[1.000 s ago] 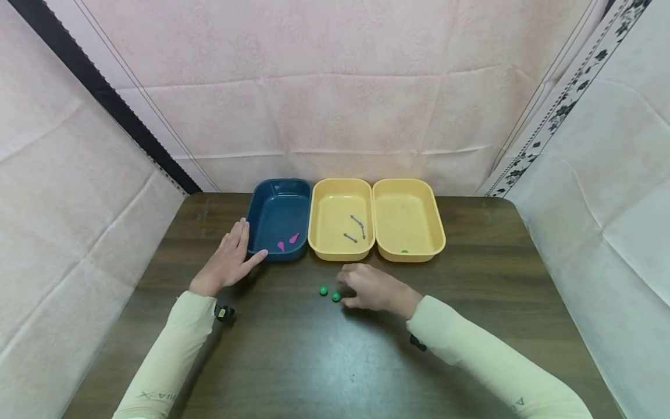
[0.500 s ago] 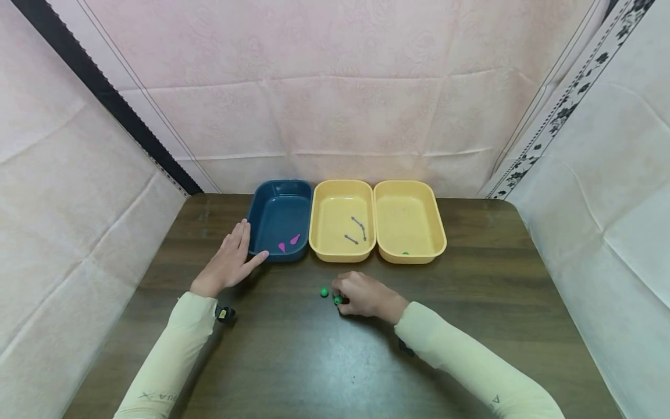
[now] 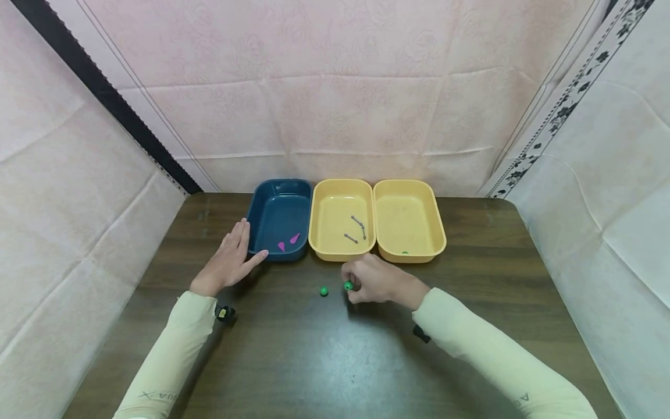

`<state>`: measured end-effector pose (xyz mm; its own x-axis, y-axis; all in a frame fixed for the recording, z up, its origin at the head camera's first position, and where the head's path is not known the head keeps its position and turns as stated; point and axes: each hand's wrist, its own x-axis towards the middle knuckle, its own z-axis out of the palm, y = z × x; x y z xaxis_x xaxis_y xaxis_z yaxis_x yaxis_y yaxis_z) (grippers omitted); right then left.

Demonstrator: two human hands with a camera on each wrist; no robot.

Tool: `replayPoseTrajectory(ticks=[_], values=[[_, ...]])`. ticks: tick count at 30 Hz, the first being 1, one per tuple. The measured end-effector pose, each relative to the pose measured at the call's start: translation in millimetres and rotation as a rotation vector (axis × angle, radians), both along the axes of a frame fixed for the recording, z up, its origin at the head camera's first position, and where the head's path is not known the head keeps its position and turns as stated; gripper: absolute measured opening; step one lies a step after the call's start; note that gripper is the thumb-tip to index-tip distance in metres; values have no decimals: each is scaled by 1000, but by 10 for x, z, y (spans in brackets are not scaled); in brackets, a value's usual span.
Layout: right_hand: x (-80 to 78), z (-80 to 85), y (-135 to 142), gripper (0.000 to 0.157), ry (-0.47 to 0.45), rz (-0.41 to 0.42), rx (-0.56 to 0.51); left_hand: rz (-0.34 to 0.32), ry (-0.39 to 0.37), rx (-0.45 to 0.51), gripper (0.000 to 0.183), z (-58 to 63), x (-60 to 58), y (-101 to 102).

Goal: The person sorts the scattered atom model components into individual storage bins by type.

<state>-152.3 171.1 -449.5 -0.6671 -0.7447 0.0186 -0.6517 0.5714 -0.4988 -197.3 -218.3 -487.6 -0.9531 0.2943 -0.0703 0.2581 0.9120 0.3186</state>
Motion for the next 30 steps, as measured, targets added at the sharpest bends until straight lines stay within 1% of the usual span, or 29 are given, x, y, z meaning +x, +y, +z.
replayPoseTrajectory(ticks=[6, 11, 14, 18, 24, 30], values=[[-24, 131, 124, 18, 7, -33, 0, 0, 3, -1, 105, -2, -4, -2], [-57, 214, 257, 18, 55, -59, 2, 5, 8, -1, 105, -5, 1, -7], [-81, 252, 353, 18, 66, -78, -4, 4, 10, 1, 105, -2, 3, -5], [-115, 288, 478, 19, 83, -94, -13, 4, 13, 2, 105, -2, 5, -1], [-174, 324, 674, 16, 129, -145, 39, 5, 15, 5, 105, -3, 7, -3], [-257, 360, 877, 18, 162, -183, 60, 6, 6, 3, 105, -3, 6, -5]])
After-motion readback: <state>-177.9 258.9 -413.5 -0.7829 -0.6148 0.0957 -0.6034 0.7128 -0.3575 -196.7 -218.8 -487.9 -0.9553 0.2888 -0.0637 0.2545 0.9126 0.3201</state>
